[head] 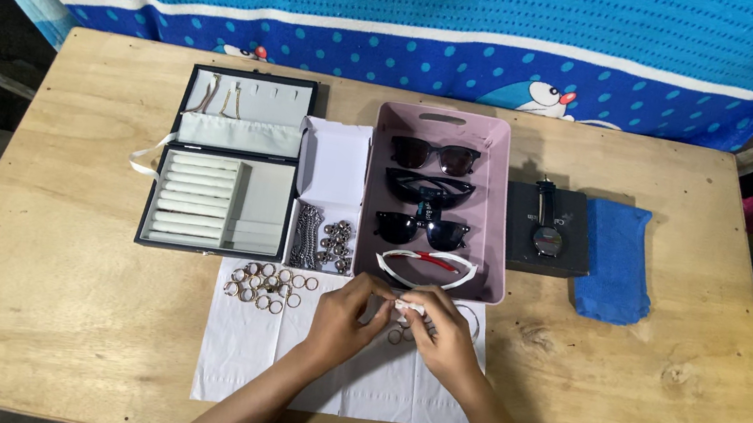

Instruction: The person sits at a table with a jewelry box, a tray of sunglasses, a watch and a pile of rings. They pick up rings one at a time, wipe each ring with a white tissue, and place the rings back on the cloth on the table.

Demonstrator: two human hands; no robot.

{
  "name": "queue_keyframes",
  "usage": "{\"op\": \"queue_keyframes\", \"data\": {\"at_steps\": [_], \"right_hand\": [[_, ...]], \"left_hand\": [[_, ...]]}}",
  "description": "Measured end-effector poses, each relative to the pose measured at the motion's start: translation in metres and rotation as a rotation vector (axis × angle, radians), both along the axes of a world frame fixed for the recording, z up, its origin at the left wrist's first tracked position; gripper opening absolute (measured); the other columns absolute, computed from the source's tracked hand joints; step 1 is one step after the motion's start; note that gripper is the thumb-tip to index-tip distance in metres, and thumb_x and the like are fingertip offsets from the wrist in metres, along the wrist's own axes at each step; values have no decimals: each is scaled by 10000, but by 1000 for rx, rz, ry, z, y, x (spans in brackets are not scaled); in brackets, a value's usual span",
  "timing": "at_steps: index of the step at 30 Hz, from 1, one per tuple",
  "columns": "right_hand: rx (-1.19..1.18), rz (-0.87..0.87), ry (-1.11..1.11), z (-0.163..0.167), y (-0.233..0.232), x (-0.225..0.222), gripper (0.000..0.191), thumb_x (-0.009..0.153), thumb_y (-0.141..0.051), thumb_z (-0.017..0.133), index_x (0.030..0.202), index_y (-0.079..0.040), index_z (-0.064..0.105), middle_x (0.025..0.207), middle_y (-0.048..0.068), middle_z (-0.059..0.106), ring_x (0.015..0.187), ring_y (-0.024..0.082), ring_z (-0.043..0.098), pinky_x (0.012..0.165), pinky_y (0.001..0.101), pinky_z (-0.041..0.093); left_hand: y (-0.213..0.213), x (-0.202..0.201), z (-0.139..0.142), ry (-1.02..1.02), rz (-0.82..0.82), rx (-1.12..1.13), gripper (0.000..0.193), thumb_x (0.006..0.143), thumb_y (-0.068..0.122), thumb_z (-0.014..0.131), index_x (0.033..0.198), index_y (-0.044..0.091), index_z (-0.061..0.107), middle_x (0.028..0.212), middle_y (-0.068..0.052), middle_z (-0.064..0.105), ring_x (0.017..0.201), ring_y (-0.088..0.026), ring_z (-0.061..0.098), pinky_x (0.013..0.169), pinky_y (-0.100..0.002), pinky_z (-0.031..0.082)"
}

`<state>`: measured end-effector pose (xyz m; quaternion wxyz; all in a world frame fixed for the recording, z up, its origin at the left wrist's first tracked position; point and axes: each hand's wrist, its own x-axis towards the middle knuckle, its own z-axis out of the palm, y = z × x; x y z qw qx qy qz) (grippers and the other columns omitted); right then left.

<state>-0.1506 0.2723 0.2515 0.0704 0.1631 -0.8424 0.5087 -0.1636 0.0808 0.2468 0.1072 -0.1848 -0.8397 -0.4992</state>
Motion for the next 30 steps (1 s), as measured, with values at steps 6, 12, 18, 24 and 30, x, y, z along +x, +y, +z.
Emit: {"op": "queue_keyframes", "data": {"at_steps": [6, 12, 18, 24, 30], "right_hand": [[-88, 15, -5, -3, 5, 4, 234, 899, 4, 710, 1131, -21, 688, 1063, 80, 704, 934, 190, 723, 784, 303, 571], [29, 13, 103, -11, 11, 5, 178, 906, -24, 709, 1083, -23, 701, 1037, 89, 716, 907, 237, 722, 783, 307, 563], [26, -23, 1, -4, 6, 8, 189, 908, -53, 728, 1087, -15, 685, 1027, 92, 704, 890, 245, 718, 767, 335, 563], [-37, 8, 43, -7, 7, 1, 144, 923, -53, 701, 1067, -49, 701, 1013, 64, 702, 861, 202, 726, 725, 307, 589], [60, 34, 111, -8, 12, 0, 128, 917, -44, 705, 1045, -46, 715, 965, 56, 699, 835, 193, 701, 716, 308, 562]], "left_hand": [[3, 6, -5, -199, -5, 103, 172, 871, 84, 791, 1027, 84, 718, 779, -56, 668, 502, -135, 492, 467, -296, 400], [2, 9, 5, 34, -79, 8, 170, 865, 102, 776, 1014, 91, 695, 937, -47, 704, 591, -187, 614, 536, -308, 492], [1, 9, 6, 14, -39, -34, 149, 864, 104, 779, 995, 96, 709, 925, -44, 719, 547, -195, 619, 513, -322, 488], [2, 6, 2, -50, -25, -15, 150, 864, 106, 777, 986, 84, 694, 896, -45, 710, 525, -190, 610, 503, -323, 488], [2, 4, -3, -23, -29, -68, 154, 849, 117, 791, 967, 89, 695, 847, -59, 695, 518, -186, 596, 496, -336, 474]]}}
